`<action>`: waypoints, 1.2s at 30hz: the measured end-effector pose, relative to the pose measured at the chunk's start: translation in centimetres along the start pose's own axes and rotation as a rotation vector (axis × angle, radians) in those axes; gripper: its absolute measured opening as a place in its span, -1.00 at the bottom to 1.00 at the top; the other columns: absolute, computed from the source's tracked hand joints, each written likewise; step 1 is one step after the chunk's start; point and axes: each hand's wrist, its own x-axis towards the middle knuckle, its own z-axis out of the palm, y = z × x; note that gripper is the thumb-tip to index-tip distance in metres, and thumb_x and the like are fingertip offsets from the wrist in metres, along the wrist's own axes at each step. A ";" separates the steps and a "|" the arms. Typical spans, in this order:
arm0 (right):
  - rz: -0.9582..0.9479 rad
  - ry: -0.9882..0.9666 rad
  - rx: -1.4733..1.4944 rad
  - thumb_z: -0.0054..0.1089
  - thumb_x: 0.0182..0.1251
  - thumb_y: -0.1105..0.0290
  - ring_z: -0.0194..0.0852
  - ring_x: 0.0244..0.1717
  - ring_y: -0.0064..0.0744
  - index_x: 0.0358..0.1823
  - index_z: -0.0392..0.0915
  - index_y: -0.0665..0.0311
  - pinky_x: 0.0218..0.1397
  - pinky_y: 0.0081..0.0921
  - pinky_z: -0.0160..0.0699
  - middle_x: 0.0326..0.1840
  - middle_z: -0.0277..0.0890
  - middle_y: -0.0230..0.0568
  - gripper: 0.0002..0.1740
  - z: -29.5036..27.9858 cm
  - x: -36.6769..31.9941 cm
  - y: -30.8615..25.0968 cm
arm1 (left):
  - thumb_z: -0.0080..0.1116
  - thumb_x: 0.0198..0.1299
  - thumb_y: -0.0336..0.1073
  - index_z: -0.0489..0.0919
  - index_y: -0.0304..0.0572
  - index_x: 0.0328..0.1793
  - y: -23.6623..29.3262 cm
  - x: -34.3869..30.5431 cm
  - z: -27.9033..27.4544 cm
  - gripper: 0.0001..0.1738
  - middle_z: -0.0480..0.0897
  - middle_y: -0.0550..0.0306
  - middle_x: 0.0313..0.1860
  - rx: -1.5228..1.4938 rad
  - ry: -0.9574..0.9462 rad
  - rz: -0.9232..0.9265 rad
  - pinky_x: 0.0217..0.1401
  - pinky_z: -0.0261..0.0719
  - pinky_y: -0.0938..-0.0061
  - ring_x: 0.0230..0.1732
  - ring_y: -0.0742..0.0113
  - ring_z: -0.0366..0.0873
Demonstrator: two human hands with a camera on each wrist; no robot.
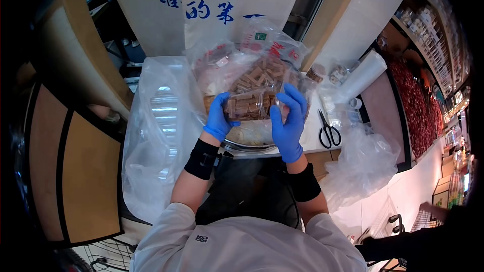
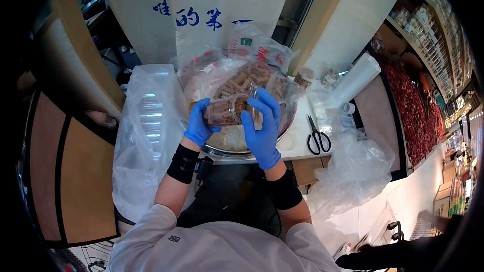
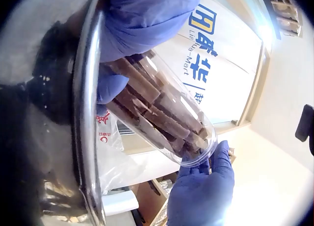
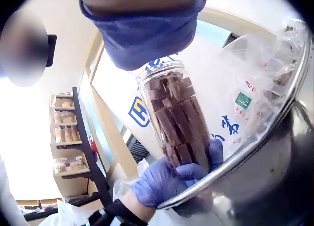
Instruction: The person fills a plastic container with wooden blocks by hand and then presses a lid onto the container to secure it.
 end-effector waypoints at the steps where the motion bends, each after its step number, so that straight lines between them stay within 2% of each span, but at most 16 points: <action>1: -0.001 -0.001 0.002 0.30 0.12 0.49 0.31 0.23 -0.14 0.00 0.48 0.24 0.31 -0.30 0.29 0.19 0.30 -0.17 -0.62 -0.2 -0.1 0.3 | 0.06 0.04 0.18 0.54 0.10 -0.05 -0.1 0.2 -0.2 -0.53 0.60 0.21 -0.22 -0.011 0.002 -0.014 -0.57 0.42 0.36 -0.27 0.23 0.58; 4: -0.022 -0.148 -0.025 0.31 0.11 0.36 0.25 0.31 -0.08 0.15 0.44 0.24 0.36 -0.24 0.20 0.28 0.30 -0.09 -0.48 -0.6 -0.3 0.9 | 0.06 0.03 0.19 0.53 0.13 -0.03 -0.1 0.3 -0.3 -0.52 0.59 0.21 -0.19 -0.019 0.024 -0.018 -0.53 0.45 0.33 -0.21 0.22 0.58; 6: -0.074 -0.344 -0.157 0.28 0.14 0.30 0.19 0.37 -0.10 0.24 0.38 0.25 0.40 -0.22 0.13 0.34 0.27 -0.04 -0.40 -1.0 -0.1 0.6 | 0.06 0.03 0.20 0.53 0.13 -0.01 -0.2 0.3 -0.1 -0.50 0.59 0.21 -0.18 -0.019 0.046 -0.008 -0.49 0.46 0.31 -0.19 0.21 0.57; 8: -0.091 -0.394 -0.085 0.28 0.14 0.28 0.18 0.38 -0.10 0.25 0.37 0.25 0.40 -0.23 0.13 0.35 0.25 -0.03 -0.38 -1.3 -0.1 0.8 | 0.05 0.05 0.18 0.54 0.07 -0.07 -0.1 0.2 0.1 -0.53 0.59 0.19 -0.24 -0.059 0.090 0.021 -0.52 0.37 0.32 -0.21 0.20 0.56; 10: -0.109 -0.442 -0.012 0.27 0.15 0.27 0.17 0.39 -0.11 0.27 0.35 0.25 0.40 -0.24 0.13 0.36 0.23 -0.02 -0.37 -1.3 0.1 0.7 | 0.05 0.04 0.20 0.53 0.09 -0.03 -0.4 0.9 -0.7 -0.50 0.60 0.20 -0.19 -0.042 0.049 0.009 -0.48 0.42 0.28 -0.18 0.20 0.56; 12: -0.012 -0.415 0.091 0.29 0.12 0.27 0.20 0.37 -0.08 0.28 0.35 0.23 0.40 -0.25 0.15 0.35 0.26 -0.02 -0.35 -1.0 0.2 0.2 | 0.05 0.03 0.22 0.53 0.11 0.01 -0.7 1.1 -1.0 -0.47 0.60 0.20 -0.13 -0.022 0.006 -0.005 -0.45 0.47 0.24 -0.16 0.19 0.57; 19: 0.037 -0.264 0.054 0.31 0.09 0.36 0.27 0.31 -0.09 0.24 0.38 0.23 0.39 -0.27 0.16 0.29 0.33 -0.04 -0.38 -1.4 -0.2 0.9 | 0.06 0.03 0.22 0.53 0.12 0.02 -0.5 0.9 -0.9 -0.47 0.61 0.22 -0.13 -0.001 0.039 0.001 -0.45 0.46 0.24 -0.16 0.19 0.57; 22: -0.051 -0.368 -0.091 0.29 0.09 0.39 0.30 0.30 -0.13 0.16 0.44 0.25 0.38 -0.30 0.20 0.21 0.42 -0.08 -0.46 -1.8 0.1 0.5 | 0.06 0.03 0.21 0.53 0.13 0.02 -0.5 0.8 -0.7 -0.48 0.61 0.23 -0.14 -0.015 0.044 -0.009 -0.45 0.46 0.24 -0.17 0.19 0.57; 25: -0.056 -0.194 -0.070 0.25 0.14 0.37 0.44 0.17 -0.17 0.04 0.52 0.29 0.26 -0.33 0.34 0.05 0.53 -0.12 -0.60 -2.4 -0.3 2.6 | 0.07 0.04 0.20 0.53 0.14 0.02 -0.4 0.9 -0.8 -0.49 0.61 0.23 -0.13 -0.028 0.058 -0.003 -0.43 0.45 0.24 -0.16 0.20 0.57; 27: 0.355 0.069 0.138 0.18 0.20 0.35 0.56 -0.03 -0.18 -0.11 0.57 0.32 0.05 -0.34 0.49 -0.11 0.59 -0.13 -0.74 -3.0 -1.0 3.8 | 0.07 0.04 0.20 0.53 0.15 0.03 -0.3 0.7 -0.7 -0.49 0.60 0.24 -0.13 -0.026 0.046 0.005 -0.42 0.45 0.23 -0.14 0.20 0.56; 28: 0.355 0.071 0.138 0.18 0.20 0.35 0.56 -0.03 -0.18 -0.11 0.57 0.32 0.05 -0.34 0.49 -0.11 0.59 -0.13 -0.74 -3.5 -1.0 5.0 | 0.05 0.06 0.19 0.52 0.17 0.04 -0.2 0.3 -0.3 -0.51 0.59 0.24 -0.09 -0.041 0.074 0.017 -0.44 0.44 0.24 -0.13 0.21 0.56; 30: 0.527 -0.003 0.127 0.11 0.23 0.36 0.60 -0.20 -0.15 -0.20 0.59 0.31 -0.14 -0.34 0.52 -0.20 0.59 -0.07 -0.79 -4.6 -1.2 8.3 | 0.02 0.08 0.19 0.52 0.20 0.05 -0.3 0.0 -0.1 -0.52 0.58 0.24 -0.06 -0.053 0.100 0.025 -0.46 0.44 0.26 -0.12 0.22 0.55; 31: 0.526 0.000 0.127 0.11 0.23 0.36 0.60 -0.20 -0.15 -0.20 0.59 0.31 -0.14 -0.34 0.52 -0.20 0.59 -0.07 -0.79 -4.8 -1.5 9.9 | -0.01 0.11 0.18 0.51 0.22 0.06 -0.4 0.0 -0.1 -0.54 0.57 0.23 -0.03 -0.111 0.114 0.039 -0.50 0.41 0.30 -0.11 0.19 0.55; 33: 0.521 -0.396 -0.396 0.08 0.21 0.38 0.57 -0.25 -0.08 -0.23 0.58 0.32 -0.19 -0.32 0.52 -0.23 0.57 0.01 -0.81 -4.7 -2.6 12.9 | -0.05 0.13 0.17 0.50 0.24 0.07 -0.6 0.5 -0.6 -0.55 0.56 0.23 -0.01 -0.164 0.127 0.054 -0.54 0.39 0.34 -0.11 0.16 0.55; 35: 0.424 -0.426 -0.390 0.07 0.20 0.37 0.54 -0.22 0.01 -0.18 0.57 0.31 -0.15 -0.26 0.51 -0.20 0.55 0.08 -0.77 -4.3 -3.7 14.5 | -0.22 0.20 0.18 0.41 0.05 0.23 -1.0 1.8 -2.2 -0.41 0.53 0.03 0.02 -0.335 -0.210 -0.080 -0.64 0.33 0.48 -0.09 -0.03 0.52; 36: 0.321 -0.466 -0.411 0.10 0.18 0.31 0.52 -0.18 0.04 -0.14 0.55 0.32 -0.12 -0.22 0.50 -0.18 0.54 0.10 -0.72 -3.7 -3.5 14.6 | -0.22 0.20 0.18 0.41 0.05 0.23 -0.7 1.6 -1.9 -0.41 0.53 0.03 0.02 -0.332 -0.211 -0.080 -0.64 0.33 0.48 -0.09 -0.03 0.52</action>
